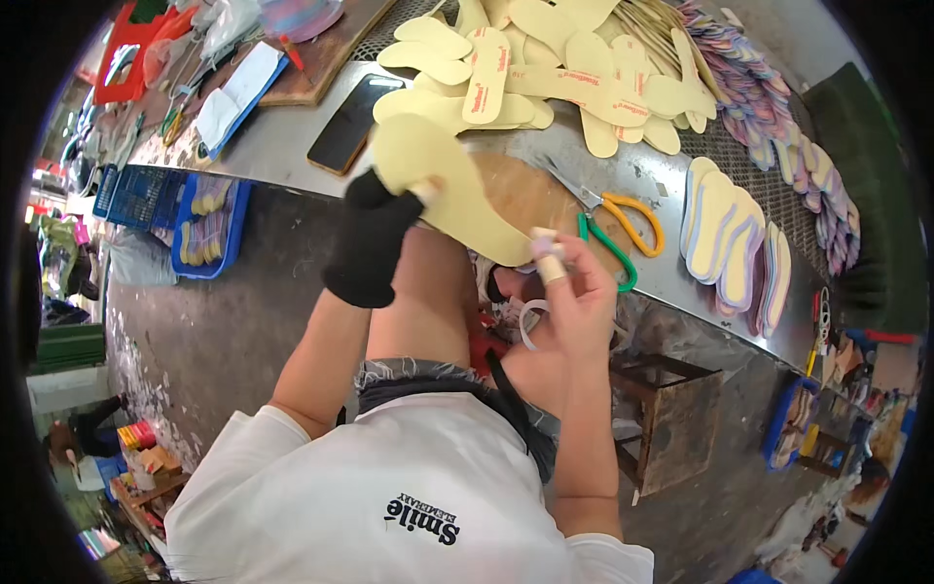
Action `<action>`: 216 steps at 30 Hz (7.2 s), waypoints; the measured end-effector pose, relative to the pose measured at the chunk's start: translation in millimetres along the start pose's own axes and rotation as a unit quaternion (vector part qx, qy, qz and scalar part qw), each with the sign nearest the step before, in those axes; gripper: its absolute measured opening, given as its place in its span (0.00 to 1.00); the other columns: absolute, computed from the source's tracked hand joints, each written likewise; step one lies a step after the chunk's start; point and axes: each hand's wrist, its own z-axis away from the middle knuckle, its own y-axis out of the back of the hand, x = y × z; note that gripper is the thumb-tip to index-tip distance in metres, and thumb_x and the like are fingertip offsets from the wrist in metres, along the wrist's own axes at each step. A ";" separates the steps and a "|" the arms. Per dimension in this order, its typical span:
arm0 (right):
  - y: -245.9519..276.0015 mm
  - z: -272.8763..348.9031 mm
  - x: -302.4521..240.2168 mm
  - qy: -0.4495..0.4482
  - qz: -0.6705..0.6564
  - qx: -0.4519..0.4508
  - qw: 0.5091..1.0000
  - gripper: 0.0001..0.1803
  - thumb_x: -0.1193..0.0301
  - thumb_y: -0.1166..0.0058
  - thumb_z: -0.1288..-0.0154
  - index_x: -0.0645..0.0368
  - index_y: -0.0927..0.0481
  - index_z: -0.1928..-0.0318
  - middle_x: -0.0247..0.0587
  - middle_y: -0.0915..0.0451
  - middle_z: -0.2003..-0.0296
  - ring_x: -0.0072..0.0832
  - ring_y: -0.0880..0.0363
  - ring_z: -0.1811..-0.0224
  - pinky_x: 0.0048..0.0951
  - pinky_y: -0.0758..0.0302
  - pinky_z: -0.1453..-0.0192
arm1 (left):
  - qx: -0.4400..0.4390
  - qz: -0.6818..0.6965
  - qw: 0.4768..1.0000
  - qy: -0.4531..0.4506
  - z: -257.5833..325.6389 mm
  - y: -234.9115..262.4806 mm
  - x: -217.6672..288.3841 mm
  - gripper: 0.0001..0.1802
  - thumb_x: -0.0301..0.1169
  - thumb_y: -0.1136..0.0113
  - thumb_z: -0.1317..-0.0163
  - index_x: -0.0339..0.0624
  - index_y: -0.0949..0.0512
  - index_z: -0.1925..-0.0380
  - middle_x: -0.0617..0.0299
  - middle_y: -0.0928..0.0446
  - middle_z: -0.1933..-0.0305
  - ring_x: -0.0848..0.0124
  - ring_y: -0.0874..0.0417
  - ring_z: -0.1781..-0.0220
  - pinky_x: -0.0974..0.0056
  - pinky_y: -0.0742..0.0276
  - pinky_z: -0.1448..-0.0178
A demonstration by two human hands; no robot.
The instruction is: Applying adhesive tape to shoe insoles and trimming them with scissors.
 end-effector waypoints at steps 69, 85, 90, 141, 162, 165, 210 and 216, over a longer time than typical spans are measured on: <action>-25.3 -3.8 -59.5 0.029 -0.025 -0.004 0.999 0.04 0.80 0.42 0.45 0.67 0.24 0.71 0.28 0.27 0.70 0.12 0.28 0.72 0.13 0.33 0.70 | -0.087 0.192 0.977 -0.031 -3.9 -46.7 26.9 0.11 0.22 0.42 0.46 0.33 0.26 0.62 0.57 0.21 0.63 0.71 0.19 0.63 0.66 0.21 0.58; -37.5 -20.0 -39.7 -0.094 -0.131 0.003 0.987 0.04 0.76 0.48 0.38 0.60 0.23 0.63 0.26 0.25 0.75 0.07 0.41 0.85 0.12 0.49 0.84 | -0.126 0.227 0.966 0.010 -10.7 -40.4 -10.9 0.23 0.37 0.48 0.37 0.37 0.35 0.45 0.52 0.27 0.48 0.66 0.25 0.48 0.62 0.25 0.48; -32.6 -4.3 -19.5 -0.079 -0.170 0.011 0.982 0.09 0.76 0.42 0.42 0.64 0.23 0.60 0.35 0.20 0.69 0.15 0.23 0.74 0.13 0.29 0.74 | -0.075 0.222 0.972 -0.007 -8.6 -45.6 -7.3 0.21 0.38 0.49 0.37 0.37 0.33 0.48 0.53 0.25 0.54 0.69 0.22 0.57 0.65 0.22 0.56; 35.2 -38.5 -42.1 -0.035 0.215 -0.244 0.945 0.09 0.73 0.42 0.48 0.64 0.24 0.67 0.27 0.28 0.76 0.13 0.33 0.73 0.19 0.36 0.70 | 0.146 -0.228 0.918 -0.291 -27.5 14.9 -3.5 0.23 0.29 0.33 0.56 0.37 0.25 0.57 0.57 0.24 0.60 0.65 0.22 0.59 0.65 0.24 0.57; 48.2 -26.2 -126.4 -0.049 0.105 -0.195 0.974 0.09 0.75 0.39 0.51 0.64 0.24 0.69 0.32 0.23 0.74 0.13 0.28 0.76 0.13 0.35 0.76 | -0.411 -0.165 0.889 -0.112 18.8 2.4 36.2 0.17 0.42 0.45 0.40 0.37 0.23 0.65 0.55 0.23 0.76 0.64 0.22 0.74 0.64 0.28 0.66; 32.0 -1.3 -110.7 -0.042 0.030 -0.122 0.991 0.08 0.76 0.40 0.49 0.62 0.25 0.68 0.30 0.23 0.75 0.11 0.31 0.78 0.12 0.38 0.78 | -0.375 -0.071 0.924 -0.005 29.5 3.1 33.1 0.17 0.41 0.45 0.39 0.36 0.23 0.67 0.58 0.22 0.76 0.70 0.22 0.73 0.66 0.28 0.67; -36.4 6.2 -66.8 0.012 -0.013 -0.037 0.999 0.05 0.81 0.43 0.44 0.67 0.23 0.66 0.34 0.22 0.72 0.15 0.23 0.70 0.16 0.29 0.70 | 0.045 0.136 0.989 -0.038 12.6 -47.4 28.1 0.13 0.34 0.41 0.42 0.40 0.27 0.61 0.65 0.25 0.68 0.77 0.25 0.67 0.71 0.29 0.63; -34.0 -12.4 -60.7 -0.014 -0.044 -0.061 0.997 0.03 0.77 0.45 0.40 0.64 0.24 0.66 0.30 0.23 0.74 0.10 0.27 0.75 0.13 0.33 0.76 | -0.114 0.086 0.990 -0.006 17.5 -39.7 -6.5 0.22 0.44 0.43 0.41 0.41 0.29 0.52 0.61 0.29 0.49 0.72 0.28 0.48 0.65 0.31 0.46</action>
